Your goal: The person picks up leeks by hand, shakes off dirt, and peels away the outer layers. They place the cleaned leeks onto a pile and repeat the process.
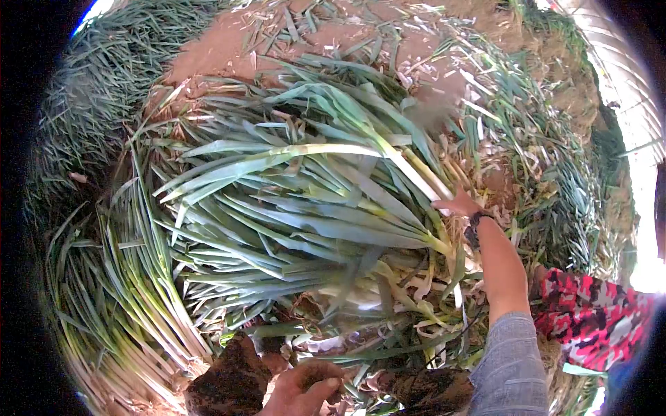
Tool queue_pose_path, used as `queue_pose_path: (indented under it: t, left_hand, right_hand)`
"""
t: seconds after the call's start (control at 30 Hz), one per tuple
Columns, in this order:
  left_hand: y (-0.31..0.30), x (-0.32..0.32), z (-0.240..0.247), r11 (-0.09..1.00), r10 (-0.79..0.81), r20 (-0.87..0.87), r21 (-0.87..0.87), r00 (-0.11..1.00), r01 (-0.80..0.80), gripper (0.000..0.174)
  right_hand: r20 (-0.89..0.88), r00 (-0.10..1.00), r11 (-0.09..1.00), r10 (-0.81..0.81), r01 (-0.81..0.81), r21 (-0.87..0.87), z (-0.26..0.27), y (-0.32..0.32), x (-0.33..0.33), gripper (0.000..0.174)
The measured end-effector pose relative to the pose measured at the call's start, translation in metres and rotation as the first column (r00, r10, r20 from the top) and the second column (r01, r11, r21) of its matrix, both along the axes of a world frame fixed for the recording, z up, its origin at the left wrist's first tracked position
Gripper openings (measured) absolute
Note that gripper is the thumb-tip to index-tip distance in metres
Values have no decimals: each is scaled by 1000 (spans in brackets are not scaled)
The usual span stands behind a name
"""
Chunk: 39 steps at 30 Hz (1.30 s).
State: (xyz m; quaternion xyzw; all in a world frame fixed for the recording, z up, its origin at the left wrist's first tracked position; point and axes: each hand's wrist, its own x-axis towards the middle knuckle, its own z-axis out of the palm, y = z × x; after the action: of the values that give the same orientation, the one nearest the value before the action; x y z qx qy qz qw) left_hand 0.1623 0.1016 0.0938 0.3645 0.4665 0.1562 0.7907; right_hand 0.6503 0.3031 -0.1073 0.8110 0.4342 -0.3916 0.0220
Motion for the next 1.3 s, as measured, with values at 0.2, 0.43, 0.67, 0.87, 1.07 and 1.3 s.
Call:
queue_pose_path:
  t: [0.2,0.43,0.67,0.87,1.07,1.3]
  left_hand:
    - [-15,7,7,957,226,-31,-180,974,-228,24]
    - [-21,22,16,992,33,93,-124,995,-21,28]
    - [-42,14,-7,991,-51,53,129,997,43,23]
    - [-47,14,4,941,-40,166,339,985,-19,22]
    - [-40,25,-7,916,16,479,345,878,-205,34]
    - [-27,42,35,961,-3,616,218,787,-167,65]
  right_hand:
    - [-77,993,996,-85,87,17,-11,-16,-6,124]
    - [-758,651,978,-44,184,102,54,-131,-164,80]
    - [-664,727,932,175,95,349,57,-210,-191,54]
    - [-687,703,872,-185,440,216,148,-257,-181,33]
    - [-515,856,749,-39,366,552,255,-323,-224,39]
    - [-372,909,623,188,182,761,230,-341,-305,55]
